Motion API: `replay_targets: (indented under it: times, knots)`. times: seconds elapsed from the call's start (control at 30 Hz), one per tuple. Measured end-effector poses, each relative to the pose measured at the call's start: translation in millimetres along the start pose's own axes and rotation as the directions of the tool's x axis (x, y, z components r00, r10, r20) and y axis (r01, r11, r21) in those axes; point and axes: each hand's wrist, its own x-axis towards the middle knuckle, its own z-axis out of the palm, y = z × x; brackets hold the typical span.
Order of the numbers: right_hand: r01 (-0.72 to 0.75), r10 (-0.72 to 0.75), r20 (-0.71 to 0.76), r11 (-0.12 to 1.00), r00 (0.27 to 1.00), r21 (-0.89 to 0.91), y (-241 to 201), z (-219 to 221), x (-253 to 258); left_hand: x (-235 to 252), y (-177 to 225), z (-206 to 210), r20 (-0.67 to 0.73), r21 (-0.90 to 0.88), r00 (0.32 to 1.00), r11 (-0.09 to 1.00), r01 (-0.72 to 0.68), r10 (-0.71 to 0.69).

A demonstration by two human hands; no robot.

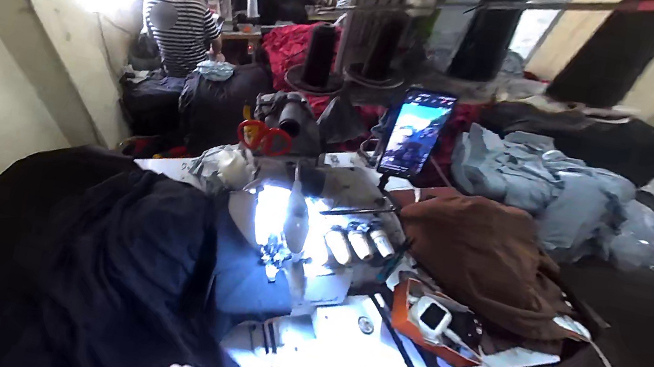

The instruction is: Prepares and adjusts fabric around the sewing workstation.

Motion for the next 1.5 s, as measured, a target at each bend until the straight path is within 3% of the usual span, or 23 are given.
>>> replay_targets:
  times: [0.13,0.23,0.37,0.43,0.57,0.67,0.8,1.0,1.1,1.17,1.27,1.37,1.5]
  knots:
    - [0.197,-0.239,-0.075,0.910,0.968,-0.364,-34.4,-5.8,-10.8,14.0,-2.4,5.4,0.020,-0.203,0.996,0.975,0.092,-0.090]
    - [0.393,-0.438,0.032,0.769,0.898,-0.504,-44.0,-3.2,-17.3,41.8,2.0,9.6,0.102,-0.256,0.991,0.960,0.109,-0.086]
    - [0.560,-0.593,0.170,0.570,0.787,-0.601,-51.4,-4.6,-22.3,69.3,7.6,16.9,0.249,-0.438,0.968,0.887,0.149,-0.040]
    - [0.527,-0.594,0.121,0.578,0.795,-0.622,-56.0,-1.4,-25.8,76.4,10.1,16.9,0.284,-0.490,0.957,0.851,0.191,-0.051]
    - [0.381,-0.506,-0.063,0.720,0.860,-0.581,-57.9,2.6,-28.8,80.6,18.1,14.7,0.263,-0.472,0.956,0.848,0.242,-0.127]
    - [0.359,-0.432,-0.037,0.791,0.901,-0.496,-55.9,-4.4,-26.5,78.0,20.7,14.6,0.188,-0.493,0.973,0.844,0.213,-0.136]
    - [0.349,-0.412,-0.022,0.799,0.911,-0.489,-49.9,-4.5,-25.7,72.3,23.5,14.5,0.116,-0.535,0.987,0.830,0.156,-0.111]
    - [0.370,-0.419,0.041,0.747,0.907,-0.552,-41.9,-0.3,-28.7,63.8,26.7,9.9,0.047,-0.596,0.995,0.797,0.100,-0.089]
    - [0.386,-0.463,0.043,0.679,0.886,-0.624,-44.2,2.0,-22.9,77.2,20.6,7.4,-0.032,-0.401,0.999,0.916,-0.011,-0.002]
    - [0.340,-0.564,-0.024,0.531,0.825,-0.776,-45.1,-0.3,-7.3,93.1,1.3,19.4,-0.117,-0.192,0.993,0.980,-0.042,0.020]
    - [0.207,-0.757,-0.042,0.231,0.652,-0.951,-32.4,-21.2,29.2,111.6,-29.4,49.7,-0.124,-0.041,0.989,0.997,0.072,-0.076]
    - [0.161,-0.737,-0.083,0.254,0.671,-0.954,-27.0,-30.2,36.3,113.0,-41.4,66.6,-0.068,-0.046,0.981,0.983,0.178,-0.181]
    - [0.164,-0.662,-0.126,0.358,0.739,-0.919,-20.7,-29.0,21.8,100.0,-35.6,69.4,-0.097,0.006,0.978,0.983,0.184,-0.183]
